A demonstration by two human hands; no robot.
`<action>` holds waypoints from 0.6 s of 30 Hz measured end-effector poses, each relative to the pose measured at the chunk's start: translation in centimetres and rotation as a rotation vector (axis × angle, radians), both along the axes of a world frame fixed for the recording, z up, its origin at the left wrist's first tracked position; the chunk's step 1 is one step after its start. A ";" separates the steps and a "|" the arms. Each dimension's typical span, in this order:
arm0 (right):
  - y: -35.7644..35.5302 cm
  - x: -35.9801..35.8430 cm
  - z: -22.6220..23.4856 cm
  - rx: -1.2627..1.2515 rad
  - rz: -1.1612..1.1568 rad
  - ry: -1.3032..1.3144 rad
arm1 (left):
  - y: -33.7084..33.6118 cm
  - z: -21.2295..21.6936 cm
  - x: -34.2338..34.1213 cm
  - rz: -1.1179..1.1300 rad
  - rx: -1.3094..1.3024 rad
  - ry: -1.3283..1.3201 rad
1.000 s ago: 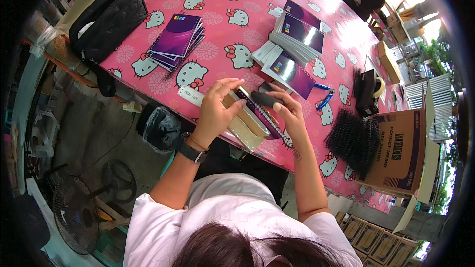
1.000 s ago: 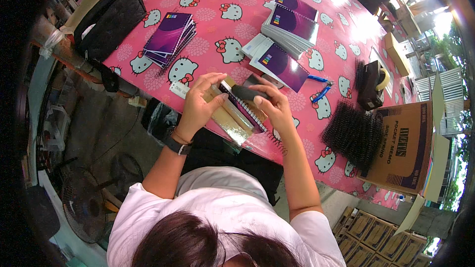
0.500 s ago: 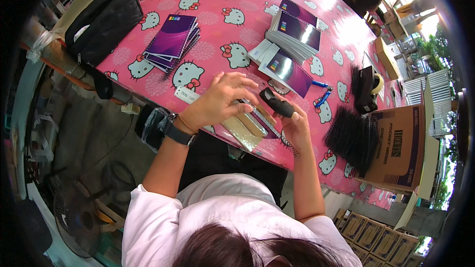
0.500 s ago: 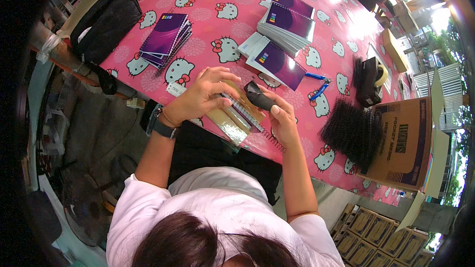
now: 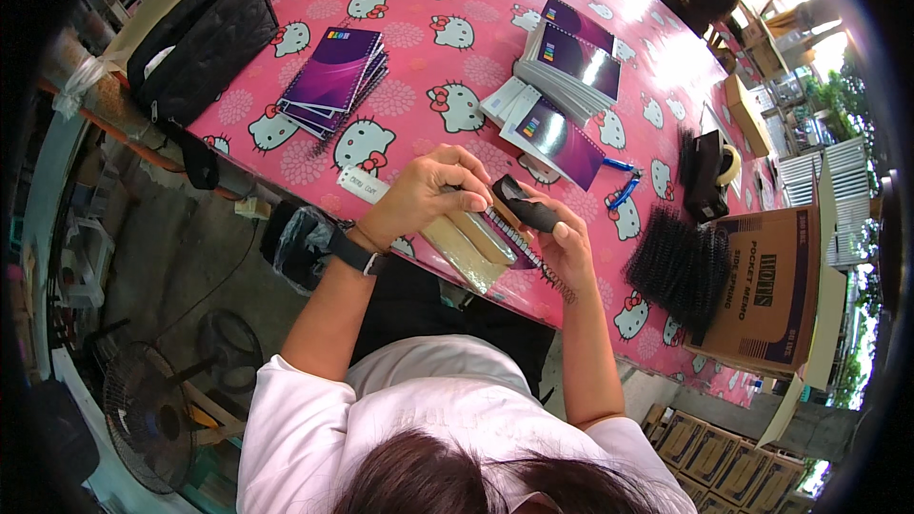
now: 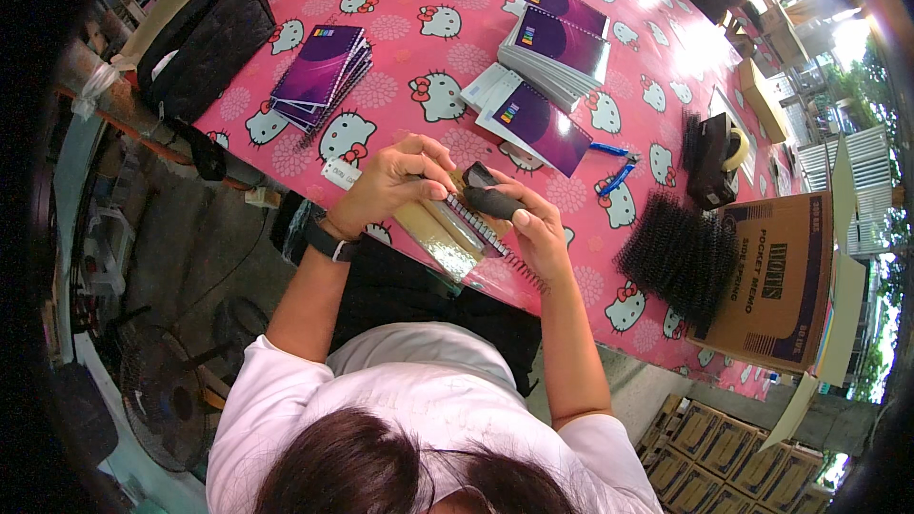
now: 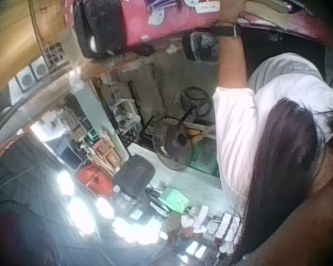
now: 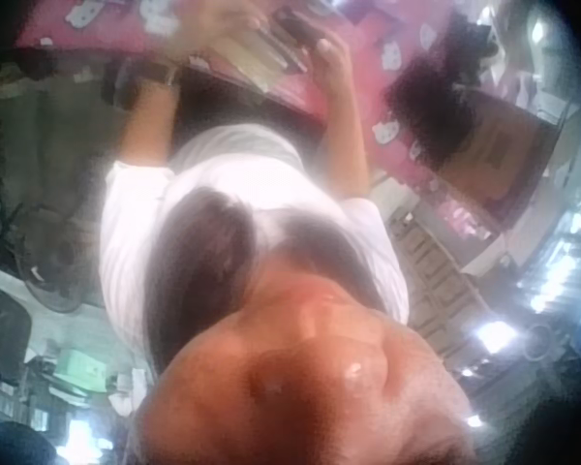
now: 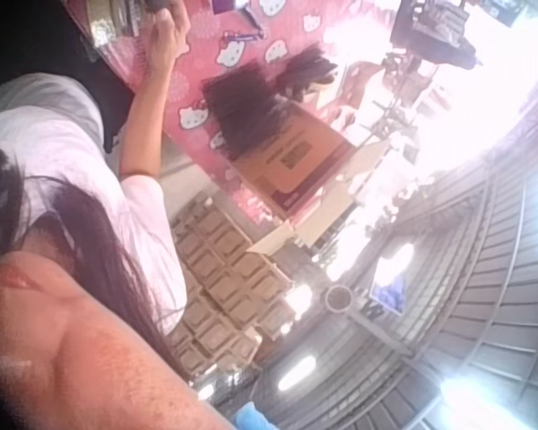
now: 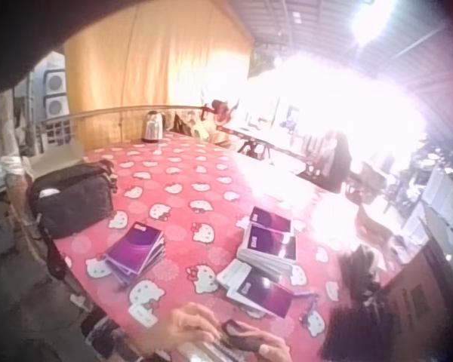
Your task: The person assembles notebooks by aligning paper stacks, inserting them into covers, and securing them using a spiral binding tool.
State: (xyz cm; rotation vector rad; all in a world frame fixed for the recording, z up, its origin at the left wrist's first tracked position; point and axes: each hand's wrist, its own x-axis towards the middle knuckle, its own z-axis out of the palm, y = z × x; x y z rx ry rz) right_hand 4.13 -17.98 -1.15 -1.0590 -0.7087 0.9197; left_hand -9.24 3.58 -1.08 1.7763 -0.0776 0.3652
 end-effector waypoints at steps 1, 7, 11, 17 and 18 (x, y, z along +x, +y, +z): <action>0.3 -0.1 0.4 -0.025 -0.010 -0.039 | -0.1 -0.2 0.0 0.019 0.025 -0.012; 1.3 -0.8 3.6 -0.098 0.045 -0.476 | -2.0 -1.7 -1.7 0.271 -0.412 -0.088; 2.2 1.3 3.6 -0.463 -0.298 -0.847 | -3.3 -2.2 -2.1 0.372 -0.386 -0.101; 3.0 0.8 4.0 -0.322 -0.144 -0.814 | -3.7 -2.2 -2.0 0.443 -0.386 -0.085; 3.2 1.3 3.9 -0.437 -0.250 -0.950 | -3.9 -2.5 -1.8 0.466 -0.372 -0.112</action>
